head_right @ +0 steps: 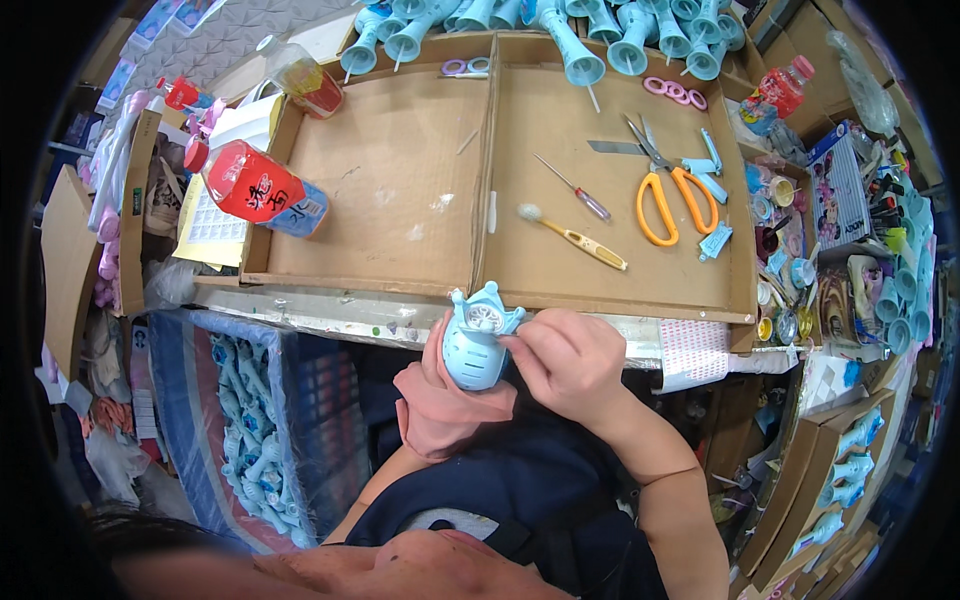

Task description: The person repeatedly picks light-blue plastic toy wands from a bin, wipes them with a pink cloth, and uses a small metal tool to press or adjust parts on the wand head. Finished wands are placed on a nearby tray. The person also uses a screwdriver on one wand before continuing the cycle.

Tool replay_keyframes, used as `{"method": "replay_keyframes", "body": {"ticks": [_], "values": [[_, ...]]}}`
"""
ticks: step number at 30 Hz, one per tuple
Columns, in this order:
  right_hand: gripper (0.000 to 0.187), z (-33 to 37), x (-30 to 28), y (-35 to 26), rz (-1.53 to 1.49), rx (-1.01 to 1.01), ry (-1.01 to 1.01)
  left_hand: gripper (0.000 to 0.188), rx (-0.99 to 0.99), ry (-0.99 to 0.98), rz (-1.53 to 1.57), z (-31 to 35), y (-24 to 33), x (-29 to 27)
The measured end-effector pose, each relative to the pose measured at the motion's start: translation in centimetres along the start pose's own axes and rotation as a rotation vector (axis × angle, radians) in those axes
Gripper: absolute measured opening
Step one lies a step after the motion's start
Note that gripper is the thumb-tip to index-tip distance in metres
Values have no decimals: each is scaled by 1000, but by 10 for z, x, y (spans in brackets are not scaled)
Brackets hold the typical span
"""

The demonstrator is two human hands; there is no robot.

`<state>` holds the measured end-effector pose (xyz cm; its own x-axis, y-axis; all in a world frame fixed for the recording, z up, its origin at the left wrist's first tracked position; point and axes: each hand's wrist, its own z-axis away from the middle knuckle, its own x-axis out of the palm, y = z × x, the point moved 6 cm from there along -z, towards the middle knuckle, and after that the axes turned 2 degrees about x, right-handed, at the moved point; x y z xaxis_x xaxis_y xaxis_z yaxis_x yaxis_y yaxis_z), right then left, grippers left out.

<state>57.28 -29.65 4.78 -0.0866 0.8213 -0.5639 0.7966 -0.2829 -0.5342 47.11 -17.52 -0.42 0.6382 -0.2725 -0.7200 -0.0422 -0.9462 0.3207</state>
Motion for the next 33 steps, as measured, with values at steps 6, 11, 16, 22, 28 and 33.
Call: {"method": "replay_keyframes", "body": {"ticks": [6,11,16,22,28,33], "values": [[22,1,-6,4,101,-23,1,77,15,2,24,-3,1,0],[24,1,-9,12,176,81,18,77,-32,-28,69,-3,-1,-1],[23,2,-4,3,66,-91,-7,75,28,21,-77,-3,6,0],[21,1,-5,8,82,-6,2,74,-10,54,-28,-1,5,2],[17,1,-1,28,-103,322,-103,82,29,-110,-98,5,9,5],[17,3,4,40,-158,541,-124,76,3,14,18,6,5,5]]}}
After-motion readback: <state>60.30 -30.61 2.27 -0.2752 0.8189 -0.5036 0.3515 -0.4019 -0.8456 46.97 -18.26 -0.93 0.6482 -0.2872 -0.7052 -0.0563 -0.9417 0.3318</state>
